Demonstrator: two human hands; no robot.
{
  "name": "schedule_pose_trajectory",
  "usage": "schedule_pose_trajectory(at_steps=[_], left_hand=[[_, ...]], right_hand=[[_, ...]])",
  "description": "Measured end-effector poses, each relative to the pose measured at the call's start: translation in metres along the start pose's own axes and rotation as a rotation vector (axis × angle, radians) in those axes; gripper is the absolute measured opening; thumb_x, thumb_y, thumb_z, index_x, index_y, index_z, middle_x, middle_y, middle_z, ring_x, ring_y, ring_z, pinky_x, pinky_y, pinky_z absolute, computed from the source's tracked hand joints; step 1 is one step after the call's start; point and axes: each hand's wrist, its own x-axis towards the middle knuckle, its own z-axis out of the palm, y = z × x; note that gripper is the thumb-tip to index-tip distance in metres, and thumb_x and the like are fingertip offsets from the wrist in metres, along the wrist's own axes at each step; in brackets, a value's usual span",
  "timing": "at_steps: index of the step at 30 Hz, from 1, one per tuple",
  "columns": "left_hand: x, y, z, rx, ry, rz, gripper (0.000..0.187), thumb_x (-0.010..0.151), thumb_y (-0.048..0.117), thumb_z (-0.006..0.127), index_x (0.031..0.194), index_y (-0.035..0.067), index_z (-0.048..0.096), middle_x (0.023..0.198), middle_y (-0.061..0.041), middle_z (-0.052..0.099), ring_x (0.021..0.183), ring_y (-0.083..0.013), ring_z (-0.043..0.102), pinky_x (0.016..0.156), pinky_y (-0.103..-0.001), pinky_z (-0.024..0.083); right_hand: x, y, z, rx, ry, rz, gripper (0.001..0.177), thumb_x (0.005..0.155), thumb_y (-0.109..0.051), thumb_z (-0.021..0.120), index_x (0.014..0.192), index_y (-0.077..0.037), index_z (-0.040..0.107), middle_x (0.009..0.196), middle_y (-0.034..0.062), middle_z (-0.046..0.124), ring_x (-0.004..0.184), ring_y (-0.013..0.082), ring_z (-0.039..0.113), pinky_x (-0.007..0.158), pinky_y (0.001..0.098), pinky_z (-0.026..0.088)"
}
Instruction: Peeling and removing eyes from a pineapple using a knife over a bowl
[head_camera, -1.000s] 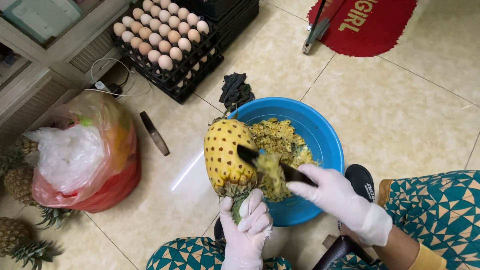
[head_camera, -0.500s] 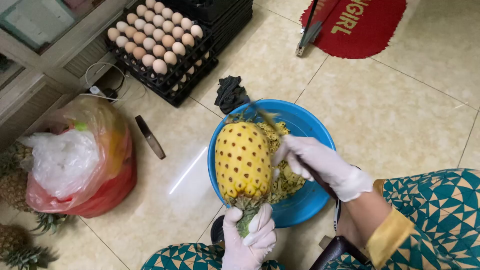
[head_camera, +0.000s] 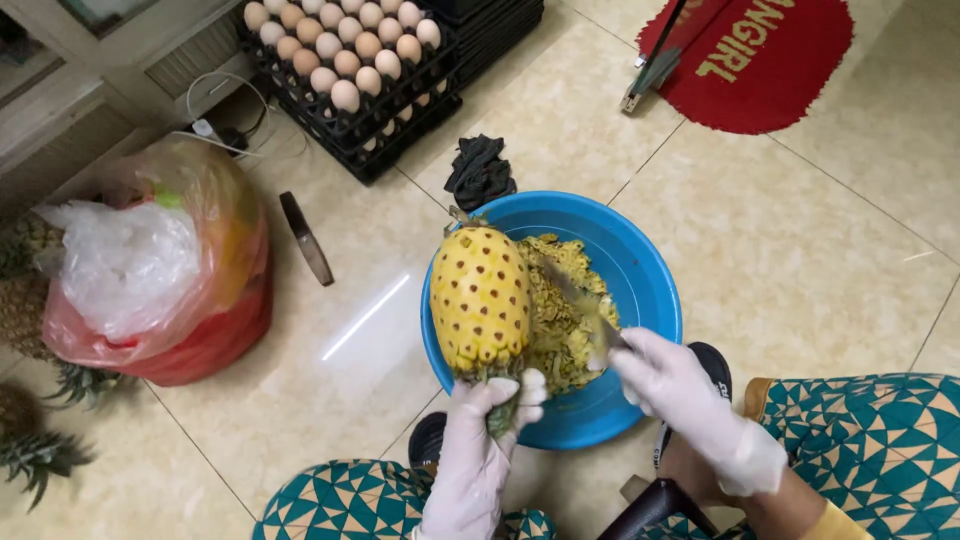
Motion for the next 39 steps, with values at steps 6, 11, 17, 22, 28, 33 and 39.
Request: schedule_pose_trajectory(at_steps=[6, 11, 17, 22, 28, 33, 39], left_hand=[[0.016, 0.002, 0.002, 0.214, 0.113, 0.236, 0.023, 0.068, -0.004, 0.061, 0.091, -0.002, 0.057, 0.061, -0.016, 0.058, 0.04, -0.0159, 0.049, 0.031, -0.025, 0.03], [0.007, 0.015, 0.012, 0.278, 0.187, 0.26, 0.046, 0.068, -0.007, 0.063, 0.113, 0.003, 0.056, 0.069, -0.015, 0.06, 0.041, -0.0148, 0.048, 0.029, -0.024, 0.028], [0.0, 0.019, 0.02, 0.316, 0.312, 0.201, 0.064, 0.065, -0.002, 0.065, 0.126, 0.01, 0.053, 0.071, -0.014, 0.06, 0.041, -0.0149, 0.047, 0.031, -0.026, 0.028], [-0.002, 0.015, 0.022, 0.316, 0.237, 0.265, 0.045, 0.072, -0.001, 0.064, 0.115, 0.007, 0.055, 0.073, -0.012, 0.06, 0.04, -0.0115, 0.045, 0.029, -0.024, 0.028], [-0.002, 0.012, 0.022, 0.326, 0.266, 0.143, 0.055, 0.07, -0.003, 0.064, 0.123, 0.009, 0.051, 0.066, -0.018, 0.059, 0.039, -0.0149, 0.043, 0.033, -0.024, 0.025], [-0.002, 0.018, 0.024, 0.357, 0.274, 0.167, 0.059, 0.073, -0.003, 0.064, 0.129, 0.011, 0.051, 0.066, -0.015, 0.062, 0.04, -0.0144, 0.046, 0.033, -0.023, 0.027], [0.004, 0.019, 0.021, 0.391, 0.379, 0.218, 0.092, 0.064, -0.01, 0.049, 0.15, 0.022, 0.046, 0.108, -0.018, 0.066, 0.045, -0.0181, 0.05, 0.033, -0.026, 0.035]], right_hand=[[-0.004, 0.031, 0.002, -0.907, 0.01, -0.148, 0.072, 0.069, -0.088, 0.059, 0.121, -0.038, 0.067, 0.114, -0.0125, 0.076, 0.114, 0.0184, 0.071, 0.09, 0.0416, 0.054], [-0.002, 0.013, 0.013, -0.935, -0.043, -0.12, 0.08, 0.069, -0.091, 0.052, 0.129, -0.039, 0.062, 0.123, -0.0126, 0.074, 0.117, 0.0228, 0.07, 0.091, 0.0458, 0.056], [-0.003, 0.0, 0.025, -0.982, -0.035, -0.075, 0.082, 0.068, -0.093, 0.049, 0.131, -0.042, 0.06, 0.127, -0.0093, 0.072, 0.119, 0.0278, 0.068, 0.09, 0.0513, 0.055], [-0.005, -0.045, 0.044, -0.917, 0.044, -0.123, 0.078, 0.069, -0.092, 0.05, 0.125, -0.04, 0.065, 0.121, -0.0086, 0.075, 0.115, 0.0246, 0.07, 0.087, 0.0483, 0.055], [0.011, -0.083, 0.032, -0.335, -0.046, 0.015, 0.04, 0.095, -0.056, 0.063, 0.087, -0.017, 0.064, 0.062, 0.0036, 0.058, 0.057, 0.0156, 0.053, 0.062, 0.0331, 0.041], [-0.002, -0.027, 0.014, -0.753, -0.067, -0.008, 0.06, 0.073, -0.077, 0.06, 0.116, -0.037, 0.073, 0.107, -0.0104, 0.079, 0.104, 0.0172, 0.075, 0.087, 0.0375, 0.054], [-0.005, 0.009, 0.014, -1.031, -0.045, -0.079, 0.08, 0.068, -0.094, 0.051, 0.125, -0.039, 0.062, 0.114, -0.0089, 0.075, 0.111, 0.0247, 0.071, 0.084, 0.0484, 0.057]])
